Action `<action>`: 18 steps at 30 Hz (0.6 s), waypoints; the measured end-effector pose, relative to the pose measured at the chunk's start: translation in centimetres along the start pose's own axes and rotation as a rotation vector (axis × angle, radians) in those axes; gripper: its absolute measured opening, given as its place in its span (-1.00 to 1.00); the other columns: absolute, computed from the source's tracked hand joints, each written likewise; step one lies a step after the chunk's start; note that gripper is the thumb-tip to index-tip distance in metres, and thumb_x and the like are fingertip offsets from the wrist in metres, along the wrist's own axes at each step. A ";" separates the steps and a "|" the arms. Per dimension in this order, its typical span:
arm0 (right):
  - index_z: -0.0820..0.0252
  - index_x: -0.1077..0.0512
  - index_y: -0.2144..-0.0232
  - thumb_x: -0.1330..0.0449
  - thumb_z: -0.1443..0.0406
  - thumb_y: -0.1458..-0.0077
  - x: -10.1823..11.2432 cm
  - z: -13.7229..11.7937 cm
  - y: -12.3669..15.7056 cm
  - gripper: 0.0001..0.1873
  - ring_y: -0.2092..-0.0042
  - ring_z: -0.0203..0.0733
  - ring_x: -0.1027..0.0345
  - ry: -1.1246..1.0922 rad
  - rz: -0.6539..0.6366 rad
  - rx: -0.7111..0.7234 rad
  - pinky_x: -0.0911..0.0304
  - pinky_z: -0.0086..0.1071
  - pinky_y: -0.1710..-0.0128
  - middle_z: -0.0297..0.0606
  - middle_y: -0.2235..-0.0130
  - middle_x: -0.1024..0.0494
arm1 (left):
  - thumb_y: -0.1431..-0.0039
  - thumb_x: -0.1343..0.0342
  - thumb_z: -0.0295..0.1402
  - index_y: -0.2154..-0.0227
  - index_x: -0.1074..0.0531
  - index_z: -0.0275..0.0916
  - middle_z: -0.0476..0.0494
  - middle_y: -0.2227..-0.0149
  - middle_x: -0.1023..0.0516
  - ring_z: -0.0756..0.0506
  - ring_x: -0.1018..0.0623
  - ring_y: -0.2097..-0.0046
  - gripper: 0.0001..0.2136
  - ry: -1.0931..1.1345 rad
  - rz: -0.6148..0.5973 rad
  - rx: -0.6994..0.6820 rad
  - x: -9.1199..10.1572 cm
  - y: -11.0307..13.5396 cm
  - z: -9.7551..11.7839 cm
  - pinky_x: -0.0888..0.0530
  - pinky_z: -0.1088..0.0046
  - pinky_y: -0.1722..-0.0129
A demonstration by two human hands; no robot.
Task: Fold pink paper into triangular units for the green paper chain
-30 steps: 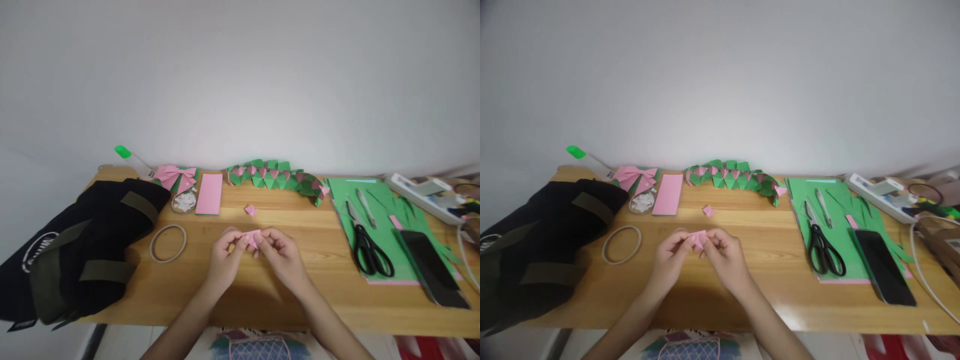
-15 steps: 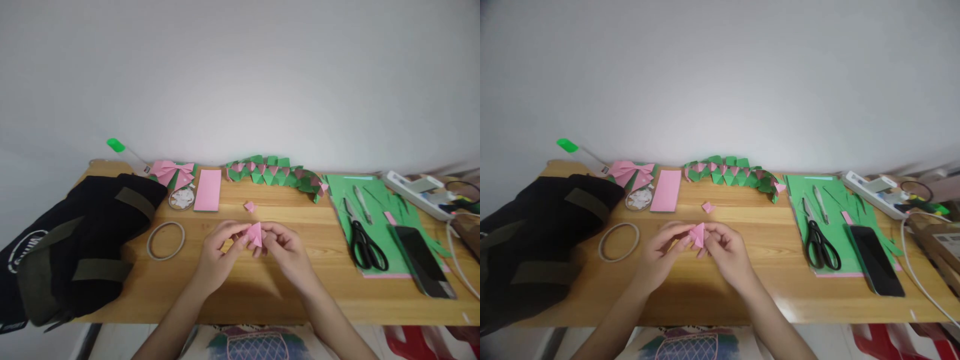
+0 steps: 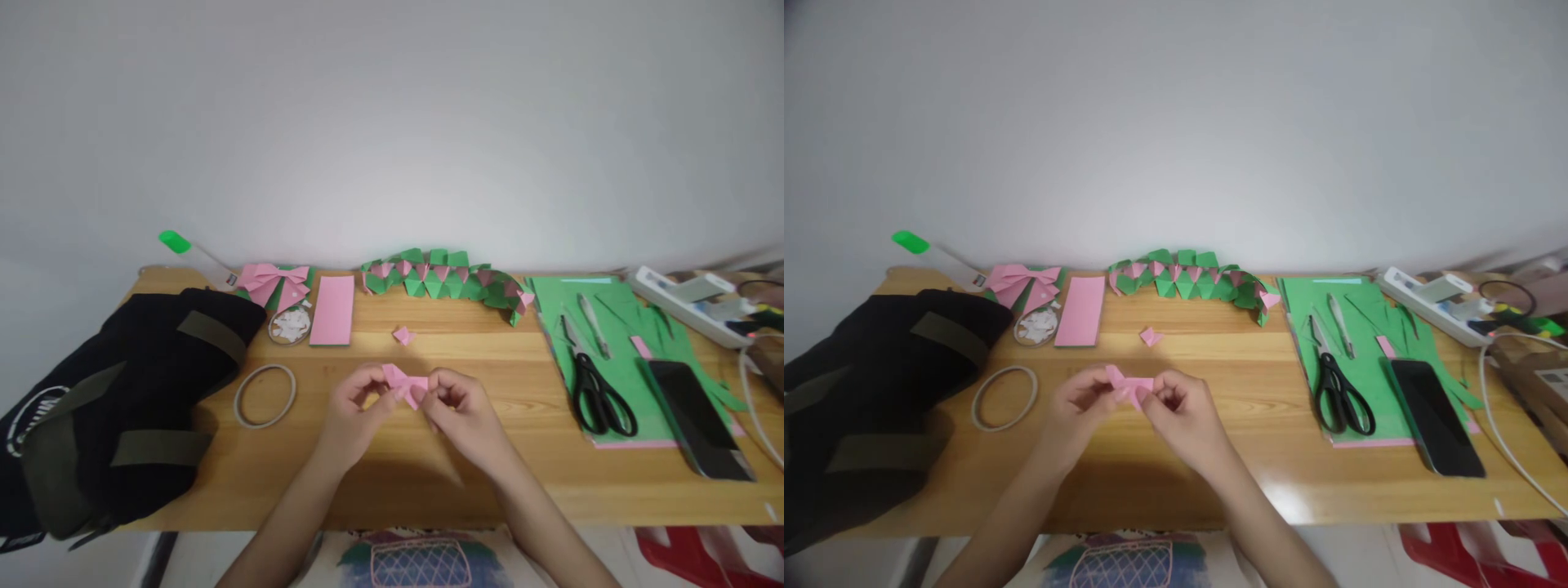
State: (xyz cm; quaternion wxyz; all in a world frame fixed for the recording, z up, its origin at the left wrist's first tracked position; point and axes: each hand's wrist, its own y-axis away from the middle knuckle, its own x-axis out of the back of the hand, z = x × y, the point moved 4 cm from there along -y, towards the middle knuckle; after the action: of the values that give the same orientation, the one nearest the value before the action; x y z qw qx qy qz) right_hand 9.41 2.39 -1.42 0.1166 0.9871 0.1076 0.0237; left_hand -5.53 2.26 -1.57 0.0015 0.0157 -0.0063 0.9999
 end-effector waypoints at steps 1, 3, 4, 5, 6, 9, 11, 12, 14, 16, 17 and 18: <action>0.17 -0.27 0.64 -0.24 0.06 -0.04 0.0 0.0 0.0 -0.60 0.66 -0.45 0.01 0.003 -0.023 -0.003 0.06 -0.50 0.64 -0.49 0.72 -0.25 | -0.05 -0.23 -0.38 0.47 -0.53 -0.24 -0.08 0.43 -0.61 -0.04 -0.57 0.38 -0.94 0.024 0.016 0.038 0.0 -0.1 -0.2 -0.50 0.47 0.36; 0.17 -0.29 0.63 -0.23 0.04 -0.06 0.1 -0.2 0.1 -0.58 0.66 -0.43 -0.04 0.012 -0.054 -0.004 0.02 -0.50 0.63 -0.47 0.73 -0.27 | -0.03 -0.24 -0.33 0.46 -0.54 -0.26 -0.09 0.45 -0.63 -0.04 -0.57 0.41 -0.90 0.057 0.045 0.102 -0.1 -0.2 -0.5 -0.50 0.47 0.38; 0.17 -0.31 0.61 -0.22 0.03 -0.07 0.2 -0.3 0.2 -0.59 0.65 -0.42 -0.06 0.018 -0.056 0.001 -0.01 -0.50 0.63 -0.46 0.72 -0.28 | -0.01 -0.25 -0.32 0.47 -0.54 -0.27 -0.10 0.46 -0.63 -0.05 -0.57 0.42 -0.88 0.066 0.054 0.126 -0.1 -0.3 -0.5 -0.51 0.47 0.39; 0.18 -0.33 0.58 -0.21 0.01 -0.08 0.3 -0.4 0.2 -0.60 0.64 -0.41 -0.09 0.025 -0.051 0.008 -0.03 -0.49 0.62 -0.46 0.71 -0.29 | 0.00 -0.26 -0.30 0.48 -0.54 -0.27 -0.10 0.47 -0.63 -0.05 -0.57 0.42 -0.87 0.070 0.060 0.146 -0.2 -0.3 -0.4 -0.51 0.47 0.39; 0.18 -0.35 0.55 -0.20 0.01 -0.09 0.5 -0.6 0.3 -0.61 0.63 -0.40 -0.11 0.035 -0.043 0.018 -0.05 -0.49 0.61 -0.45 0.69 -0.30 | 0.01 -0.26 -0.29 0.49 -0.55 -0.28 -0.10 0.49 -0.63 -0.05 -0.56 0.43 -0.86 0.070 0.064 0.162 -0.2 -0.4 -0.3 -0.50 0.47 0.40; 0.18 -0.40 0.45 -0.16 0.01 -0.12 1.0 -0.6 0.3 -0.64 0.61 -0.37 -0.16 0.089 -0.018 0.049 -0.11 -0.48 0.60 -0.43 0.64 -0.34 | 0.04 -0.27 -0.26 0.49 -0.56 -0.27 -0.09 0.50 -0.62 -0.06 -0.56 0.42 -0.84 0.050 0.062 0.194 -0.2 -0.3 -0.1 -0.50 0.46 0.40; 0.18 -0.42 0.42 -0.13 0.02 -0.13 1.6 -0.2 0.0 -0.65 0.59 -0.36 -0.17 0.155 0.015 0.070 -0.14 -0.46 0.59 -0.42 0.62 -0.35 | 0.04 -0.26 -0.25 0.48 -0.56 -0.27 -0.10 0.47 -0.63 -0.07 -0.57 0.40 -0.83 0.016 0.064 0.206 0.2 -0.2 -0.3 -0.50 0.44 0.37; 0.19 -0.43 0.40 -0.12 0.03 -0.14 2.1 0.2 -0.3 -0.66 0.58 -0.34 -0.19 0.199 0.045 0.081 -0.15 -0.46 0.57 -0.40 0.60 -0.36 | 0.03 -0.25 -0.26 0.48 -0.55 -0.27 -0.10 0.45 -0.63 -0.07 -0.56 0.38 -0.84 -0.009 0.069 0.210 0.5 -0.2 -0.7 -0.49 0.44 0.35; 0.20 -0.45 0.34 -0.13 0.08 -0.14 3.2 1.0 -1.3 -0.70 0.53 -0.31 -0.24 0.307 0.124 0.104 -0.19 -0.43 0.52 -0.36 0.55 -0.41 | 0.02 -0.23 -0.27 0.45 -0.54 -0.26 -0.09 0.42 -0.63 -0.07 -0.56 0.35 -0.85 -0.073 0.081 0.218 1.2 -0.2 -1.7 -0.47 0.43 0.30; 0.22 -0.48 0.25 -0.19 0.18 -0.09 4.2 1.9 -2.6 -0.76 0.49 -0.27 -0.28 0.422 0.184 0.118 -0.22 -0.37 0.45 -0.29 0.47 -0.47 | 0.00 -0.21 -0.31 0.36 -0.52 -0.27 -0.08 0.42 -0.61 -0.07 -0.55 0.35 -0.84 -0.151 0.072 0.236 1.8 -0.1 -2.9 -0.44 0.43 0.30; 0.22 -0.50 0.24 -0.23 0.23 -0.05 4.4 2.2 -3.3 -0.77 0.48 -0.24 -0.30 0.475 0.183 0.124 -0.24 -0.34 0.42 -0.26 0.43 -0.50 | -0.01 -0.20 -0.32 0.28 -0.50 -0.28 -0.06 0.46 -0.60 -0.07 -0.54 0.38 -0.80 -0.185 0.050 0.253 2.0 0.0 -3.5 -0.43 0.43 0.33; 0.21 -0.52 0.24 -0.26 0.28 -0.01 4.6 2.3 -4.0 -0.78 0.42 -0.20 -0.34 0.521 0.179 0.141 -0.28 -0.30 0.36 -0.21 0.38 -0.52 | -0.02 -0.18 -0.34 0.19 -0.47 -0.30 -0.01 0.52 -0.57 -0.07 -0.53 0.43 -0.73 -0.218 0.012 0.272 2.0 0.2 -4.0 -0.42 0.44 0.37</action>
State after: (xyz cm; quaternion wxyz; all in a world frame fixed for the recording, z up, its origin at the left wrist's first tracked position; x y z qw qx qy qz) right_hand 13.20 6.72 -4.48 0.0135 0.9589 0.0475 0.2793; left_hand -7.62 2.16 -5.50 -0.0073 0.1240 0.1288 0.9839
